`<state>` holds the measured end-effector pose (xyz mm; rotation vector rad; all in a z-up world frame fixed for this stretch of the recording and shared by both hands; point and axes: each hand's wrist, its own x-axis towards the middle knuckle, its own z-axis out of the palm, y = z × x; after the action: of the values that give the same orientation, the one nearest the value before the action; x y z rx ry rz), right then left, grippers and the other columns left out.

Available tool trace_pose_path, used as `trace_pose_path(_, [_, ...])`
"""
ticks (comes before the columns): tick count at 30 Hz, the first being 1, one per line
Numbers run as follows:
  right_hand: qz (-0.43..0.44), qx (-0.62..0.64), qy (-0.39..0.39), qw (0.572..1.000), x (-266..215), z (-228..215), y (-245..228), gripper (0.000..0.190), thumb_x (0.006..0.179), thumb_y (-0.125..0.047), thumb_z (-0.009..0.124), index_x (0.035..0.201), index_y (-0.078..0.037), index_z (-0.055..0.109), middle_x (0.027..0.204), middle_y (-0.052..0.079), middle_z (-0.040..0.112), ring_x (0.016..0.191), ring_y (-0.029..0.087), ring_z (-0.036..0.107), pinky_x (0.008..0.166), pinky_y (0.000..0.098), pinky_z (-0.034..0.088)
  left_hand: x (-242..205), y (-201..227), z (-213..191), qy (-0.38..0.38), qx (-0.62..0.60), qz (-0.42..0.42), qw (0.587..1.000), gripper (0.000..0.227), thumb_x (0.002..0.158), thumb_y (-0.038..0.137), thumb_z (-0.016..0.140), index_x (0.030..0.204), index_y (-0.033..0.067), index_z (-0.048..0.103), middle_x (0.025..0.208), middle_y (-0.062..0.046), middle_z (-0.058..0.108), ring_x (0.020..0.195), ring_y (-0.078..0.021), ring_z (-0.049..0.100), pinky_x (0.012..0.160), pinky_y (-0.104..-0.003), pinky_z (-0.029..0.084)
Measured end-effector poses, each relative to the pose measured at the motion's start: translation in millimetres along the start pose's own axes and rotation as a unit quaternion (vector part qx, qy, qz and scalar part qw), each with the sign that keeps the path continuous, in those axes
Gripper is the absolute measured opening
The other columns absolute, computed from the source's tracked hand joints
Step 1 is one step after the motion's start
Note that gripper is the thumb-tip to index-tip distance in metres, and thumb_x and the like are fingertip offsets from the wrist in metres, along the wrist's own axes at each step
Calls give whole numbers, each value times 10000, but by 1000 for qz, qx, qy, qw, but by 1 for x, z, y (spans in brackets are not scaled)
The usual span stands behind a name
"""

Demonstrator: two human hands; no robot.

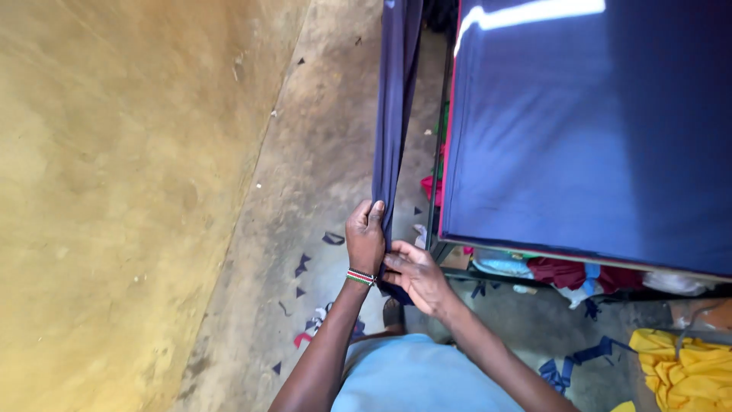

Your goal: The person folds a large piece of dark blue fabric on a table, aligning the edges and smoothing the surface. They repeatedly fold the fabric in half and adjust the alignment by hand.

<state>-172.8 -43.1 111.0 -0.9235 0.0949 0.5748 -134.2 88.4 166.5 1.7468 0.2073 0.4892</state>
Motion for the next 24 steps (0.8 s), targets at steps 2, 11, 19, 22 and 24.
trace_pose_path(2, [-54,-25,41,997,7,-8,-7,237,941,-82,701,1174,-41,686,988,17,659,886,124,654,798,278,582,7,-8,14,0,-21,-27,999,294,1042,183,609,755,122,635,619,-3,460,667,-137,451,677,-293,427])
trace_pose_path(11, [-144,-119,64,980,23,-53,6,146,969,-82,708,1104,-26,702,851,26,703,758,89,682,683,243,589,20,-53,55,25,-46,-130,990,266,1025,163,615,761,160,644,634,76,471,677,-100,442,669,-269,399])
trace_pose_path(19, [-168,-184,85,965,29,-43,-14,72,908,-21,782,978,-27,768,774,2,691,713,36,652,674,198,560,-1,-13,41,-11,-155,-237,959,317,1055,242,591,1275,20,637,909,-15,613,819,-101,551,701,-220,481])
trace_pose_path(22, [-156,-184,84,967,32,-36,-19,72,876,-43,829,885,-13,765,686,-7,660,631,22,627,579,179,536,-3,-44,41,-70,-51,-230,969,578,882,450,823,1265,42,679,987,-92,685,961,-180,658,849,-334,546])
trace_pose_path(24, [-166,-202,94,961,49,-53,-2,172,788,-25,872,756,-30,703,583,-23,597,509,10,546,468,167,475,1,-75,48,-80,-16,-244,966,388,792,269,873,1143,144,763,828,-1,746,775,-118,698,668,-259,565])
